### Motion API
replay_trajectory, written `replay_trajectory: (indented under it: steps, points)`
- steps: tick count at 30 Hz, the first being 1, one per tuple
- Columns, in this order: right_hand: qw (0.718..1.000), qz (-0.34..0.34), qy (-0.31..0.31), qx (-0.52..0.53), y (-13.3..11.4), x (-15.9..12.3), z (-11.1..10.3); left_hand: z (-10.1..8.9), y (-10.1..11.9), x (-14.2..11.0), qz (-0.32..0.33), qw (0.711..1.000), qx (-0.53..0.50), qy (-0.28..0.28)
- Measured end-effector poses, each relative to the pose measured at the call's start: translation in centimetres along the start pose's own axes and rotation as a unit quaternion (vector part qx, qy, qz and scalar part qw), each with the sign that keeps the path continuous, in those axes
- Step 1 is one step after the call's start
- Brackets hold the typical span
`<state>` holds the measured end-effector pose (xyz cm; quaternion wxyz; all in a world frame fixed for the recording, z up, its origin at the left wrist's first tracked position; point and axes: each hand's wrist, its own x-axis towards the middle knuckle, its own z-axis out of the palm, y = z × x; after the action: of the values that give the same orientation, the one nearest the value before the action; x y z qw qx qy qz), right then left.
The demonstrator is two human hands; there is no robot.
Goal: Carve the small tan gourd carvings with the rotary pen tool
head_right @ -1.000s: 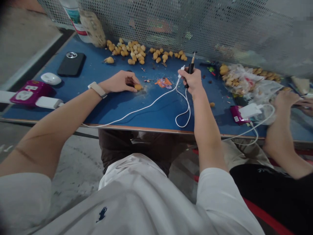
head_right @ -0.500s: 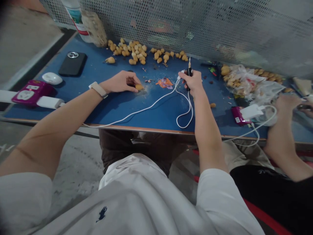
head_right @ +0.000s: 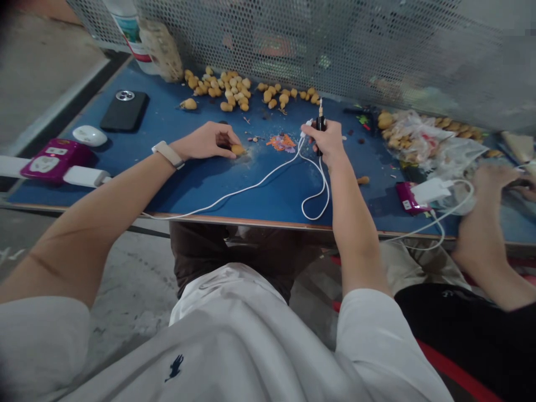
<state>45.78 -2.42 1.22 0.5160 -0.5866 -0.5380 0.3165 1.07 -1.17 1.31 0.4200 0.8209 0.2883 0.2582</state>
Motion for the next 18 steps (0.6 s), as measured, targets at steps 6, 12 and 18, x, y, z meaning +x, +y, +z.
replay_trajectory:
  steps: [6, 12, 18]
  points:
    - [1.0, 0.005, 0.007, -0.006, -0.8, -0.8, 0.5, 0.0, 0.1, -0.1, -0.001, 1.0, -0.005, -0.006]
    - [1.0, -0.004, -0.007, 0.006, -2.1, -1.8, 1.2, 0.1, 0.8, -0.2, -0.017, 1.0, -0.001, 0.005]
    - [1.0, -0.011, 0.018, 0.017, -2.9, -1.7, 1.5, 0.2, 0.5, -0.1, -0.005, 1.0, -0.003, 0.013]
